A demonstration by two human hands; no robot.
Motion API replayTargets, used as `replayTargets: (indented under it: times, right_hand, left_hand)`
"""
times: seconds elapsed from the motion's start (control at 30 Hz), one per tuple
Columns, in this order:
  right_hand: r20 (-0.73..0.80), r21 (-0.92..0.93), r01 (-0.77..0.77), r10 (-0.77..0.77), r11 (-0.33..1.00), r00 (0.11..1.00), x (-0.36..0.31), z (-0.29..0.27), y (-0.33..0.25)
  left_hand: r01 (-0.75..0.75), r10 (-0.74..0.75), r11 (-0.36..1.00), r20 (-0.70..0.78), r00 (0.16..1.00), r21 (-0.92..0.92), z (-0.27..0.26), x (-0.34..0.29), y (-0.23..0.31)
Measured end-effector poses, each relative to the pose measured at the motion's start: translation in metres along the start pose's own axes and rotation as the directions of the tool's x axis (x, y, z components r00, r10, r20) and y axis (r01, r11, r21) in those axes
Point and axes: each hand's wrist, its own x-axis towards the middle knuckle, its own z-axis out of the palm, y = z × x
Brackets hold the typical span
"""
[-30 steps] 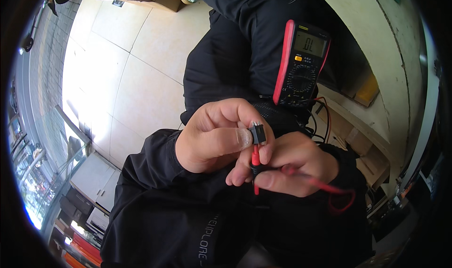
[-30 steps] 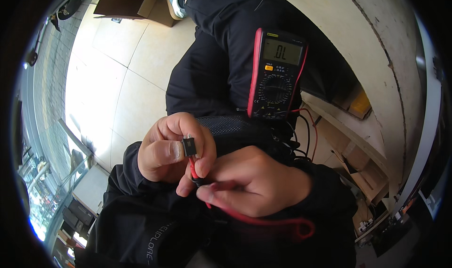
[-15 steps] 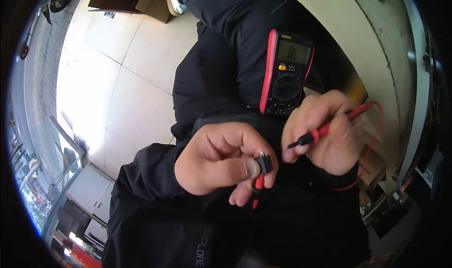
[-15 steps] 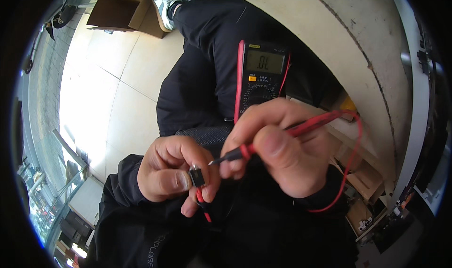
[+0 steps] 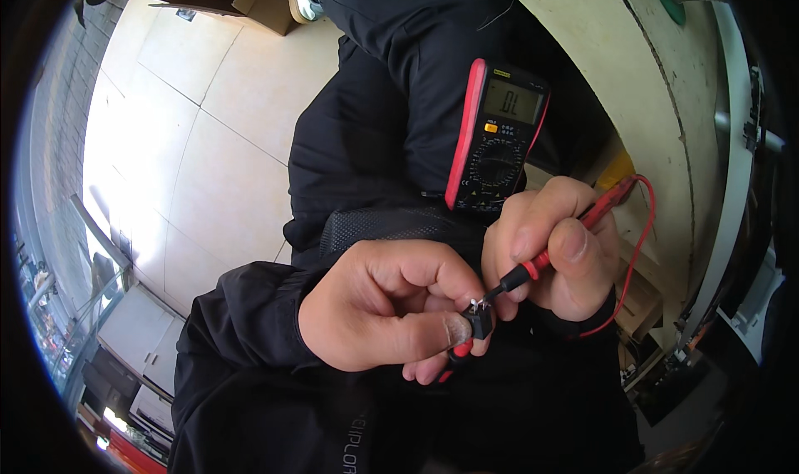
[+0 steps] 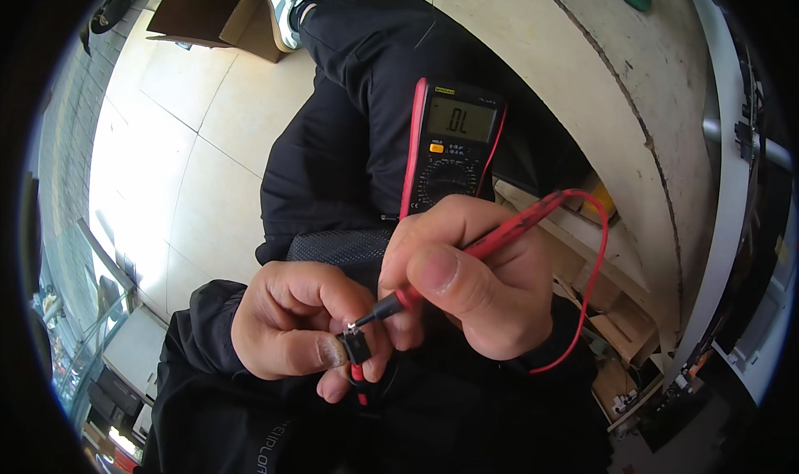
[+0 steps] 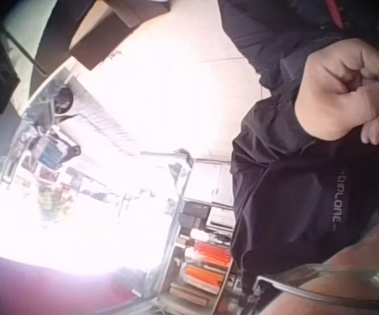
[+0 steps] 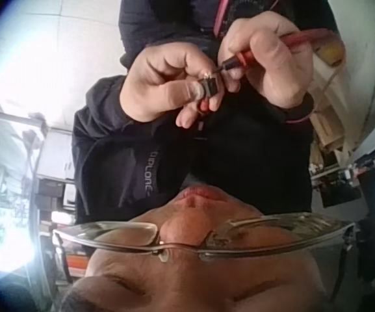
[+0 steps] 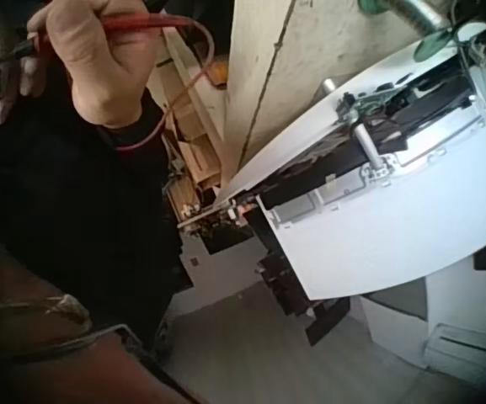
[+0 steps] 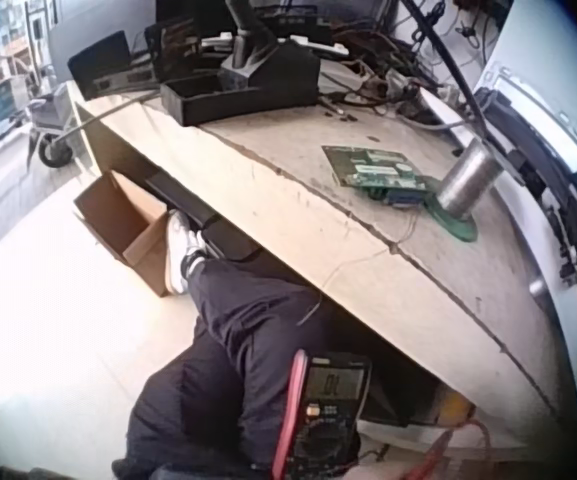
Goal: The person uses a soldering iron to heat and attach a small black component to a green circuit board. They then use a multimeter to test the component's electrical continuity before soldering it onto the board.
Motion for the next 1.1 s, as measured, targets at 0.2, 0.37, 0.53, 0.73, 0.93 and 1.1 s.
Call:
replayTargets:
  times: [0.2,0.37,0.53,0.73,0.93,1.1]
  right_hand:
    - [-0.011,-0.038,-0.025,0.024,0.999,1.000,-0.002,0.000,-0.001]
    - [0.053,-0.171,0.009,0.000,0.985,0.999,0.001,-0.002,-0.002]
    - [0.085,-0.219,0.016,0.003,0.975,0.996,0.002,-0.002,-0.003]
    - [0.042,-0.182,-0.016,0.024,0.983,0.999,0.001,-0.002,-0.003]
    - [-0.083,-0.061,-0.013,0.008,0.998,0.997,-0.001,0.003,0.001]
    - [0.091,-0.446,0.202,-0.181,0.872,0.979,-0.008,-0.015,0.011]
  left_hand:
    - [-0.008,0.008,1.000,0.007,1.000,0.008,0.000,-0.001,0.001]
    - [-0.033,0.032,0.999,0.020,0.999,0.012,0.000,-0.001,0.000]
    - [-0.110,0.109,0.994,0.067,0.992,0.001,-0.004,0.002,-0.008]
    - [-0.085,0.082,0.995,0.059,0.995,0.050,-0.005,0.000,-0.003]
    - [-0.083,0.079,0.995,0.079,0.994,0.048,-0.011,0.001,-0.005]
    - [-0.143,0.142,0.989,0.020,0.990,0.038,-0.011,-0.001,-0.003]
